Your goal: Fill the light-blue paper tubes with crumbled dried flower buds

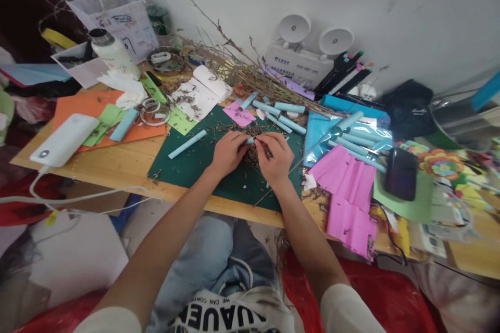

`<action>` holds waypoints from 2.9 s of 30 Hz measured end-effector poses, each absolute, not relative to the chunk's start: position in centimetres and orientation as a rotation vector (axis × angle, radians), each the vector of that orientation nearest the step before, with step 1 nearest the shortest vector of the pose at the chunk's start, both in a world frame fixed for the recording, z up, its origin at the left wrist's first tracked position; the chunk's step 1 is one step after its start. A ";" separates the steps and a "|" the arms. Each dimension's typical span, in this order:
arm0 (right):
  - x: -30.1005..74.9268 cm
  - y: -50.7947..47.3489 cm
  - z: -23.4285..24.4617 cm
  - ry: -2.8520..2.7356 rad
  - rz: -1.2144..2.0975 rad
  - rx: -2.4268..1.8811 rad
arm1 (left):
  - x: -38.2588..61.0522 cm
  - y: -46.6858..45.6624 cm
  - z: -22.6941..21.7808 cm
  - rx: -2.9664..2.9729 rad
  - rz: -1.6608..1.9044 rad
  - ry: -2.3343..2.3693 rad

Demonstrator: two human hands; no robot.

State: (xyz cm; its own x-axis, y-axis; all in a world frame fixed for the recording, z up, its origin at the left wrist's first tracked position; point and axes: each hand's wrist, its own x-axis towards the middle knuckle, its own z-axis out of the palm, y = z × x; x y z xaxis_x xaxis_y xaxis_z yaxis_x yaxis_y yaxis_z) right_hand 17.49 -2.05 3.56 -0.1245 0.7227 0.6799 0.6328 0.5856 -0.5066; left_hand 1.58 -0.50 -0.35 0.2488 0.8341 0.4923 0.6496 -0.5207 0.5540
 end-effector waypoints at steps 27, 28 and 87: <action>18.5 -0.8 1.5 -1.933 0.257 -1.279 | 1.7 -0.4 0.0 2.039 1.205 1.472; 18.4 -0.8 1.5 -1.912 0.273 -1.277 | 1.7 -0.4 0.0 2.039 1.197 1.462; 17.2 -1.9 2.9 -1.765 0.256 -1.124 | 1.5 -0.4 -0.7 2.149 1.166 1.439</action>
State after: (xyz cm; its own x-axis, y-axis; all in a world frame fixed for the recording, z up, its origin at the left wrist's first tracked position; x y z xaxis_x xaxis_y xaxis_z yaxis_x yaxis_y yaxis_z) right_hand 17.18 -1.91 2.86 -0.0823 0.7792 0.6214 0.5708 0.5479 -0.6115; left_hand 1.51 -0.43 -0.71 0.1670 0.8742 0.4559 0.6274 -0.4509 0.6348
